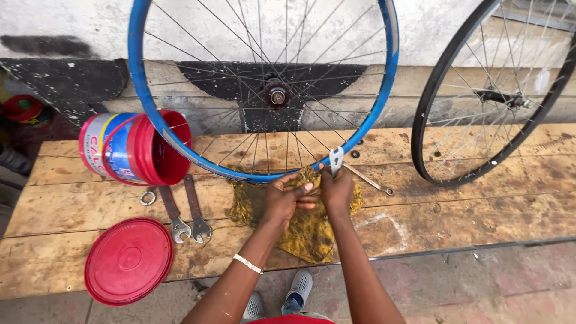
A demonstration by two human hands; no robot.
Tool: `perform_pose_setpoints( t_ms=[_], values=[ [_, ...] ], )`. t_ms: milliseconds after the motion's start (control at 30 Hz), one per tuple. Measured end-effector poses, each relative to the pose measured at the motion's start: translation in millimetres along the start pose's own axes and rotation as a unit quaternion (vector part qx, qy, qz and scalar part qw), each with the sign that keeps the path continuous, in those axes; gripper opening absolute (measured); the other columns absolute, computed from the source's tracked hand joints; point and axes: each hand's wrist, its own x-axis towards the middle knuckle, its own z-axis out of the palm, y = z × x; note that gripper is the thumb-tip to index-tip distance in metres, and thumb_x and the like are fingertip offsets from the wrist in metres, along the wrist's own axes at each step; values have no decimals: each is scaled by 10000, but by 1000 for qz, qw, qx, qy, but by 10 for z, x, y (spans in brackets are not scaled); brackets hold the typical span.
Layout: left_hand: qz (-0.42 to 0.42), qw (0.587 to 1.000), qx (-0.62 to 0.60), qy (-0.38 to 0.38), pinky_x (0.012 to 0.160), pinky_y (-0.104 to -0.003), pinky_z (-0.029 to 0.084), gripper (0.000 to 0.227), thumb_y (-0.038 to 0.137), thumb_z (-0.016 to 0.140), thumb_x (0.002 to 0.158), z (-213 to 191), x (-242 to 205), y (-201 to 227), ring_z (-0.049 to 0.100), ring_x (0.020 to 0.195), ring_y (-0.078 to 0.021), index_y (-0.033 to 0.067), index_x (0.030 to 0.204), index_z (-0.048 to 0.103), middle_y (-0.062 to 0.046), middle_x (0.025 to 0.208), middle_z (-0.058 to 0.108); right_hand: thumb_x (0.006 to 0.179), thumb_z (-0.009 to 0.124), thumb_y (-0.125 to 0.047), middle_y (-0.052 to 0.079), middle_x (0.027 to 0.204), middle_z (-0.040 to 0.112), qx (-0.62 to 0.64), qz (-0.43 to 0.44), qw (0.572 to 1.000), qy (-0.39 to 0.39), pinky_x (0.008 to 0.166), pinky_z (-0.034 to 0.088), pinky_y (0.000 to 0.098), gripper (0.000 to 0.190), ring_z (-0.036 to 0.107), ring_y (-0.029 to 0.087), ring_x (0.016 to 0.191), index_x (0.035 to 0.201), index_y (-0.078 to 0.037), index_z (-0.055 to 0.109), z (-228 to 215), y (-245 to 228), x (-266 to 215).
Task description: Servicing a bicycle wheel hub by cleaning, greasing, and reassembling the axle and bearings.
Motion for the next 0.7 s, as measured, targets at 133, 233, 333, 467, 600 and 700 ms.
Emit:
perform_pose_setpoints(
  t_ms=[133,233,333,467,600,700],
  values=[
    [2,1000,20,-4,476,-420,603,579,-37,763,722,-231,283,-305,667,553,-378,-50,1206,445,-267,764,632,744,734,-325,185,630,618,-88,-49,995,-22,637,464,449,244,633,391,700,782,-88,696,-150,-204,-88],
    [4,994,109,5,455,-366,619,545,-1,785,718,-411,382,-372,677,525,-321,-53,1152,459,-233,717,640,796,686,-376,164,701,665,-164,-53,980,-98,664,509,417,336,669,348,764,928,-67,702,-182,-117,-120],
    [-15,961,278,-13,611,-313,651,557,126,696,847,-289,34,-58,701,711,-270,-41,1302,421,-253,1024,548,768,708,-391,213,837,663,-200,-57,976,-65,737,507,473,399,649,401,867,985,-57,687,-237,12,-77],
    [221,765,598,89,946,-592,330,351,258,617,901,50,-290,139,293,1196,-408,86,1201,555,-186,1283,301,851,603,-294,153,751,672,-94,-48,993,-48,661,511,427,277,667,306,721,952,-37,632,-304,1,-128],
    [123,899,421,14,817,-410,522,470,501,647,830,147,39,-162,633,948,-230,159,1149,604,-74,1106,578,926,511,-109,176,735,666,80,-97,990,-66,637,523,380,193,655,241,675,962,13,656,-220,54,-180],
    [20,972,203,-112,638,-363,577,498,436,520,961,135,313,-436,628,726,-207,-22,1154,542,-154,918,576,914,555,-76,178,751,672,128,-152,979,-46,641,512,340,180,589,159,680,1011,28,664,-263,-88,-255]
  ],
)
